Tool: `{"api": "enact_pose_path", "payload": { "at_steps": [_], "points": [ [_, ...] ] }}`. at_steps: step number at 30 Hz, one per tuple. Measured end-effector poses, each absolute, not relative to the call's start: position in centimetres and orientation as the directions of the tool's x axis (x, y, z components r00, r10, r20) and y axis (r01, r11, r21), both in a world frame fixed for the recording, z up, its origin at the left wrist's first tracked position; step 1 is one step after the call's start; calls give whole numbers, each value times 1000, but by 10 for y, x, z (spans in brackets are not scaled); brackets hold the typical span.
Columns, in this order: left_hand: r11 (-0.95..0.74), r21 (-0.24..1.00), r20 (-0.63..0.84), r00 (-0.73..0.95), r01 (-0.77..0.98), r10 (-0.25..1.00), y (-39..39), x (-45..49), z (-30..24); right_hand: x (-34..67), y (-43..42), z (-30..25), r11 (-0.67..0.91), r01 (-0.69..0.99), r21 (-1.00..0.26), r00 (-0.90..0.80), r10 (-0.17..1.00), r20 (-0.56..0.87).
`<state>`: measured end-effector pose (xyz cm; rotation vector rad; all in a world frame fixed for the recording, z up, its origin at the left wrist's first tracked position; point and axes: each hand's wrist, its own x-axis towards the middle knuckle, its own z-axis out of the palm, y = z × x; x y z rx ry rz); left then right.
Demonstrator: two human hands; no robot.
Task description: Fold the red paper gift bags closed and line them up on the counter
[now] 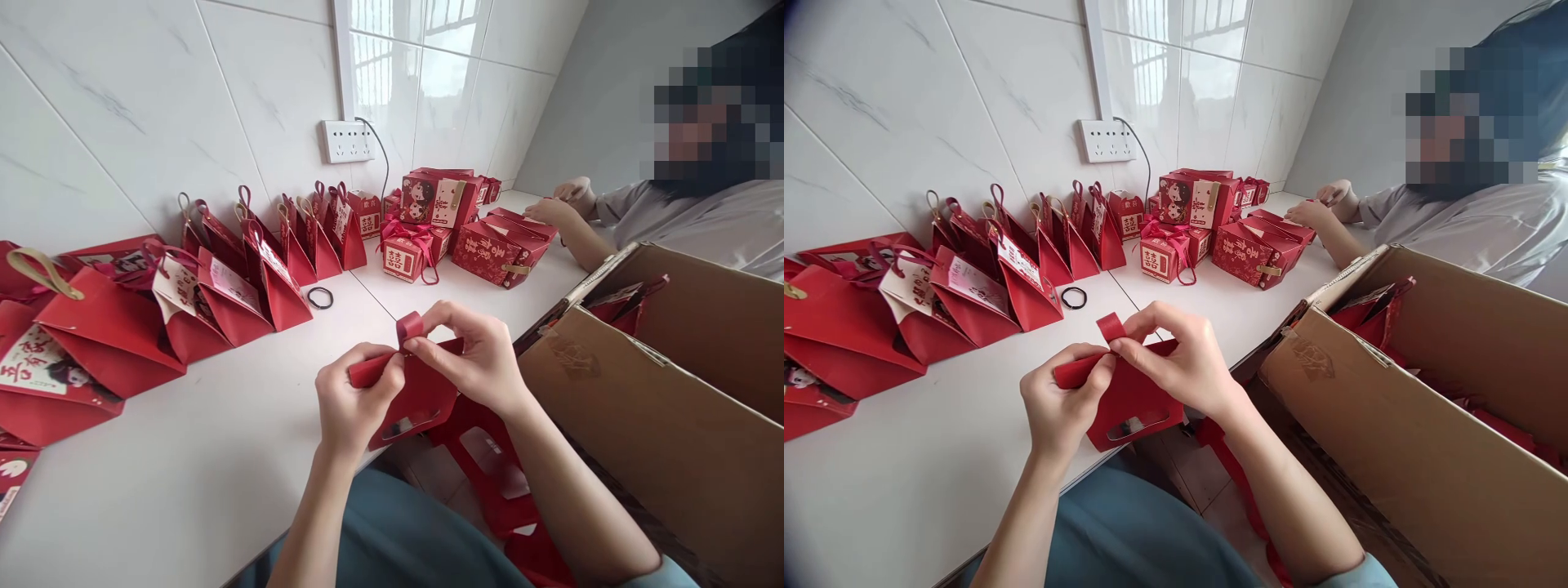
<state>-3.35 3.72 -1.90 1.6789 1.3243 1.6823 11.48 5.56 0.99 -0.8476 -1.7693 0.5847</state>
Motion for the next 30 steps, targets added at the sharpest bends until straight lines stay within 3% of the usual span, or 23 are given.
{"api": "enact_pose_path", "payload": {
  "at_steps": [9,14,22,30],
  "points": [
    [-464,831,526,-160,307,835,38,-34,-19,108,58,2,493,39,-869,-179,859,479],
    [-475,834,527,-156,279,835,37,-34,-21,112,57,11,555,101,-826,-240,819,522],
    [-469,842,518,-159,267,841,37,-35,-19,105,56,5,544,78,-835,-108,838,536],
    [-491,832,537,-156,259,829,36,-33,-19,126,50,-2,649,254,-717,-289,759,584]
  ]
}}
